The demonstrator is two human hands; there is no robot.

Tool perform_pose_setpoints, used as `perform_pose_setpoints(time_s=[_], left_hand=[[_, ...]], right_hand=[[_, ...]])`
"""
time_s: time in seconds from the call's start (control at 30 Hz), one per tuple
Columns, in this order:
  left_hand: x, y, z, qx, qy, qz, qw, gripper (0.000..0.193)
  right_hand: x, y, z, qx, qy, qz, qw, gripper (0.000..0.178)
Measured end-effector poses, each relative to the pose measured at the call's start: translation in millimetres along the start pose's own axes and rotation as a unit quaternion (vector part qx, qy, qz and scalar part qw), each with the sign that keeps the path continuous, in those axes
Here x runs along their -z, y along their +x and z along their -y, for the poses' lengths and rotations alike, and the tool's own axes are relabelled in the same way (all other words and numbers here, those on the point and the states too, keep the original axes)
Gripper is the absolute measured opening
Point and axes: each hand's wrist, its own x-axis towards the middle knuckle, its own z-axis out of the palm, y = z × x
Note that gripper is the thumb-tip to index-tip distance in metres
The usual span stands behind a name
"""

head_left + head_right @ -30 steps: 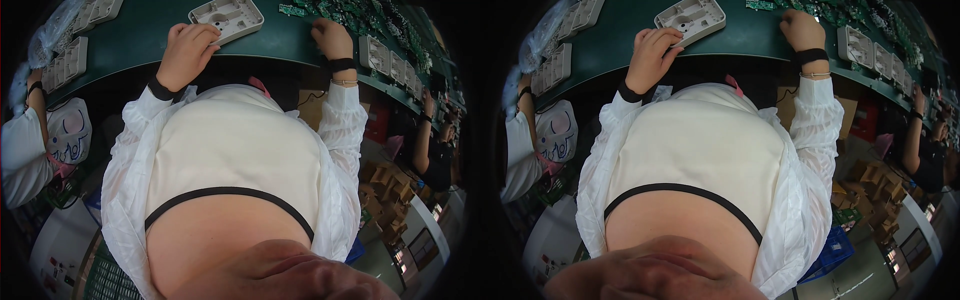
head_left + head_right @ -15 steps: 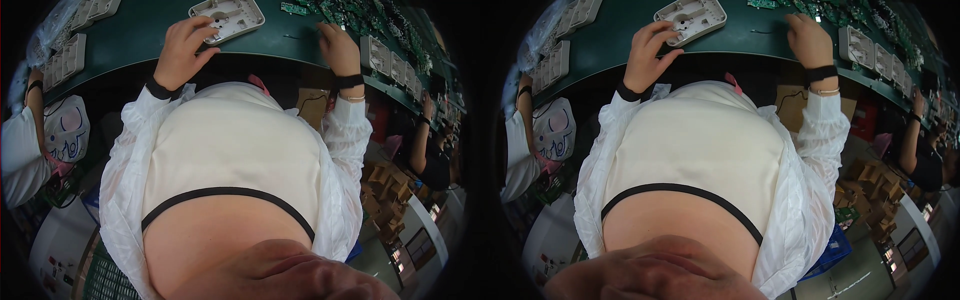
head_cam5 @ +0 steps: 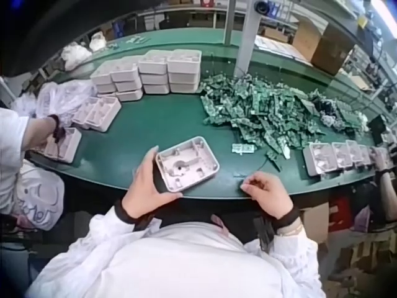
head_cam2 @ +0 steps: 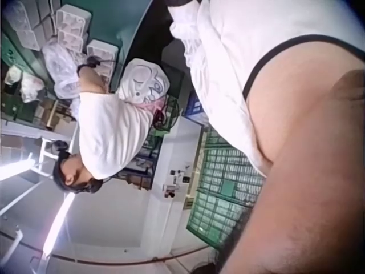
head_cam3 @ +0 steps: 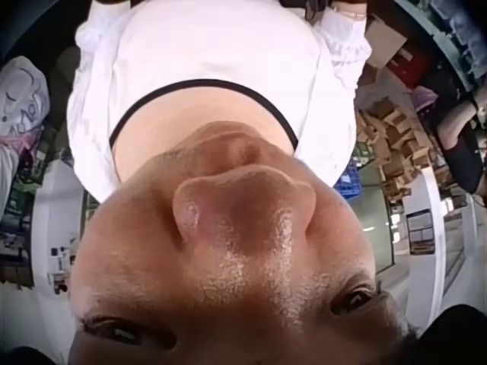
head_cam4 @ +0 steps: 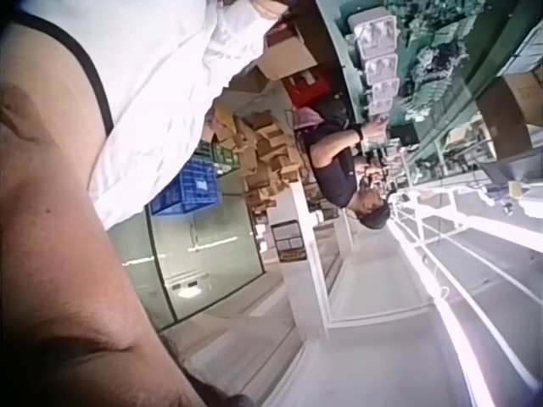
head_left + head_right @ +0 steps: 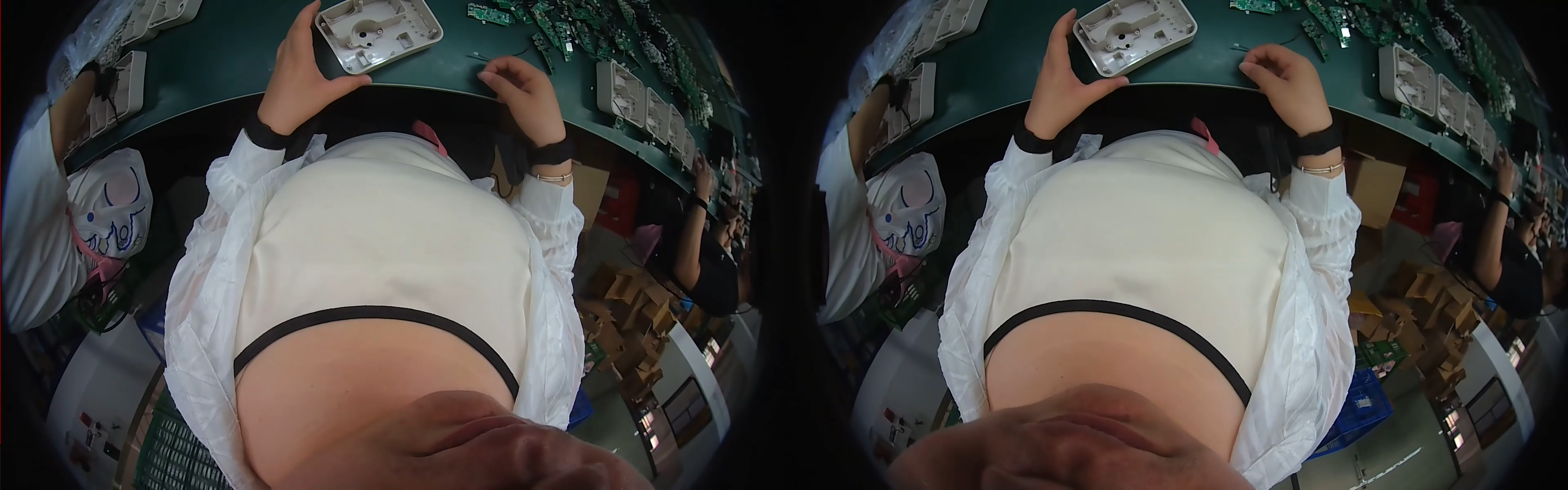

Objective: The person picks up a plastic housing and a circuit board, inserts the board into the housing, and connects a wire to it. They then place the assembled unit on the workbench and repeat the process with another unit.

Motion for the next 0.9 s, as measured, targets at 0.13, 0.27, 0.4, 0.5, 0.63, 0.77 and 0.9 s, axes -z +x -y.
perform_pose_setpoints(time_s=[0.13,0.27,0.4,0.5,0.63,0.77,0.9], left_hand=[[0,0,-4,0.011,0.001,-0.006,1.0,0.107],[-8,-4,11,-0.013,0.022,0.012,1.0,0.118],[-6,-3,9,-0.01,0.023,0.02,0.999,0.119],[-2,-5,6,0.001,0.012,0.013,1.0,0.118],[0,-4,2,-0.014,-0.012,0.003,1.0,0.117],[4,-1,-7,-0.034,0.003,-0.009,0.999,0.115],[2,-3,-13,-0.049,-0.031,-0.015,0.998,0.115]], right_hand=[[-5,-2,-6,0.021,-0.018,-0.07,0.997,0.016],[-7,8,6,0.047,-0.121,-0.066,0.989,0.017],[-19,15,1,0.042,-0.09,-0.064,0.993,0.019],[-19,6,14,0.019,0.029,-0.07,0.997,0.018],[-20,-13,20,-0.045,0.229,-0.094,0.968,0.018],[-12,-22,1,-0.078,0.314,-0.129,0.937,0.022],[12,-20,-19,-0.111,0.502,-0.062,0.856,0.025]])
